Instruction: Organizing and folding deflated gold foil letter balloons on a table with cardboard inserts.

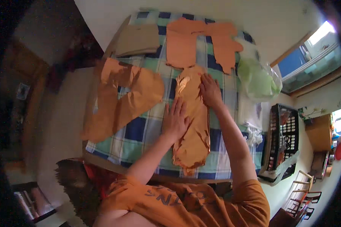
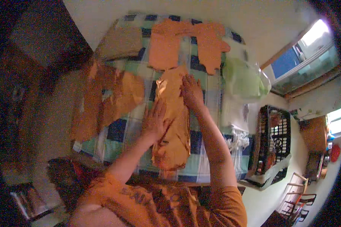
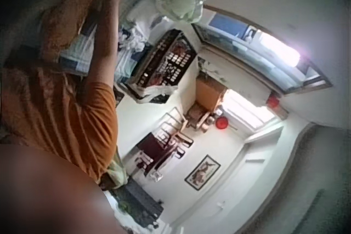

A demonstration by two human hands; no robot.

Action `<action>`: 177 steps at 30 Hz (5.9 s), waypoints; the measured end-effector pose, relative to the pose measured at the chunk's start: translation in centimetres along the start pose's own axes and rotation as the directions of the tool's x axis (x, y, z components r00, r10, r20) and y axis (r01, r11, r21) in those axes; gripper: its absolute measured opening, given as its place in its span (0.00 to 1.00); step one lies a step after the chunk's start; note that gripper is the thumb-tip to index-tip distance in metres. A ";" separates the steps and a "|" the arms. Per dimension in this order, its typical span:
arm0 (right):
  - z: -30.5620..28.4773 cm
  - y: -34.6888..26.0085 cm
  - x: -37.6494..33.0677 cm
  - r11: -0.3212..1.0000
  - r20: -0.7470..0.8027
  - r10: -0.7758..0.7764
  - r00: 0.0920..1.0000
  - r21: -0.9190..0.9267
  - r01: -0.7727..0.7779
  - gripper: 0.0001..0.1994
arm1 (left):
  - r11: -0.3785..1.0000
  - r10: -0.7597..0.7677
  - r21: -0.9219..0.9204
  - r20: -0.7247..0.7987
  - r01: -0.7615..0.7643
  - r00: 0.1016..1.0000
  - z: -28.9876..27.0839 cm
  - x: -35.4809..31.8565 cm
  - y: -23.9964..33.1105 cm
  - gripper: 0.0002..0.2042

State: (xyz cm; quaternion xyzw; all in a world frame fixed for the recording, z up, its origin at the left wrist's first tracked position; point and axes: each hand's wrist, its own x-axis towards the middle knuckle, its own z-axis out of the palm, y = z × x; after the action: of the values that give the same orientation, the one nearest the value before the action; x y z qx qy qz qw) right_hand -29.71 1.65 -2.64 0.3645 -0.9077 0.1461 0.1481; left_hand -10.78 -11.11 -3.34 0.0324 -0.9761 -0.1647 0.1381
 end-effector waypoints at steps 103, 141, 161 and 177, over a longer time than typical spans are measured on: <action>-3.6 -7.8 -11.9 0.985 0.017 -0.018 1.000 0.174 0.014 0.24 | 0.907 0.068 -0.411 -0.073 -0.092 0.995 -1.6 -5.1 1.2 0.26; -10.6 -8.5 -19.4 0.630 0.527 0.508 0.682 0.313 -0.711 0.11 | 0.994 0.109 -0.004 -0.061 -0.110 0.992 0.7 -2.4 0.1 0.27; -3.8 -7.4 -12.9 0.995 0.083 0.090 0.992 0.042 -0.094 0.25 | 0.999 0.039 -0.011 -0.034 -0.039 0.999 0.1 -3.1 -0.5 0.30; -7.4 -5.0 -16.4 0.801 0.060 0.581 0.812 0.136 -0.583 0.12 | 0.998 0.049 0.043 -0.023 -0.048 0.999 0.0 -2.6 -0.6 0.31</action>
State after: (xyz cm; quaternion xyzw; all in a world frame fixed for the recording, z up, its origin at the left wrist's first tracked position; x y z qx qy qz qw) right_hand -13.70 11.11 -1.25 0.0798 -0.9633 0.2485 0.0619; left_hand -8.30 -11.38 -4.21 0.0134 -0.9782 -0.1400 0.1529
